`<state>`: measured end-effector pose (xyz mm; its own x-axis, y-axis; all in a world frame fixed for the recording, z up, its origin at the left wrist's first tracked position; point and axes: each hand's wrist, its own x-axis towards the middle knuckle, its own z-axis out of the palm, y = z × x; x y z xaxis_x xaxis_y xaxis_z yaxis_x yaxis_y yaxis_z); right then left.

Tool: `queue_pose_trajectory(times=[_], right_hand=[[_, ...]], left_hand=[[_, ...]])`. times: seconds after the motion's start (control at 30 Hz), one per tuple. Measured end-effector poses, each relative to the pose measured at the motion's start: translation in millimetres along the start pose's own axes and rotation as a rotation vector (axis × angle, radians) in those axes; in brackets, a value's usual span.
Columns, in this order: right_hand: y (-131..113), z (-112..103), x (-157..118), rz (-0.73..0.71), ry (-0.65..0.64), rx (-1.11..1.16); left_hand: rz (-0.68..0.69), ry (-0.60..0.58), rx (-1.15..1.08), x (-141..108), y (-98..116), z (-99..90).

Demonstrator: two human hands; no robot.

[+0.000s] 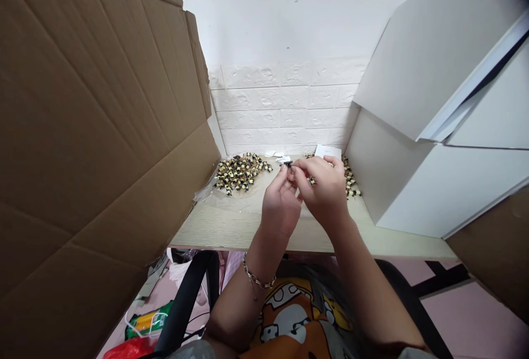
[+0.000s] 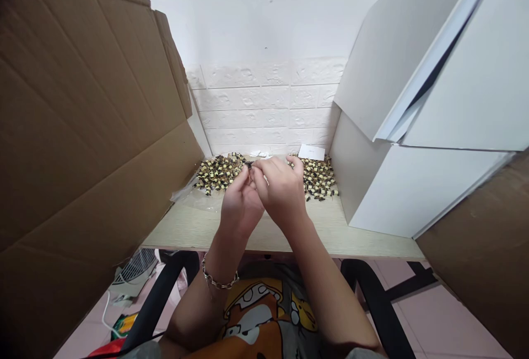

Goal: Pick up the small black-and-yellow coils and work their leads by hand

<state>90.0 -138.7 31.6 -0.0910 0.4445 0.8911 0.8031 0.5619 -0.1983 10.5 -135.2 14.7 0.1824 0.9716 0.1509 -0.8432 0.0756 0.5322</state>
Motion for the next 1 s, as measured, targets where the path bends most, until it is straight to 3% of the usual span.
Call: queue_pose_trajectory(times=[0.13, 0.23, 0.47, 0.63, 1.0], right_hand=[[-3, -2, -1, 0.020, 0.014, 0.057], [-3, -4, -1, 0.020, 0.004, 0.109], [2, -14, 1, 0.017, -0.069, 0.220], [2, -19, 0, 0.014, -0.067, 0.227], [-8, -18, -8, 0.014, -0.050, -0.008]], left_hand=[[0.242, 0.055, 0.167, -2, -3, 1.3], [0.400, 0.017, 0.261, -2, -4, 1.1], [0.370, -0.129, 0.343, 4, -1, -7.4], [0.561, -0.042, 0.596, 7, 4, -15.6], [0.876, 0.074, 1.057, 1, 15, -18.4]])
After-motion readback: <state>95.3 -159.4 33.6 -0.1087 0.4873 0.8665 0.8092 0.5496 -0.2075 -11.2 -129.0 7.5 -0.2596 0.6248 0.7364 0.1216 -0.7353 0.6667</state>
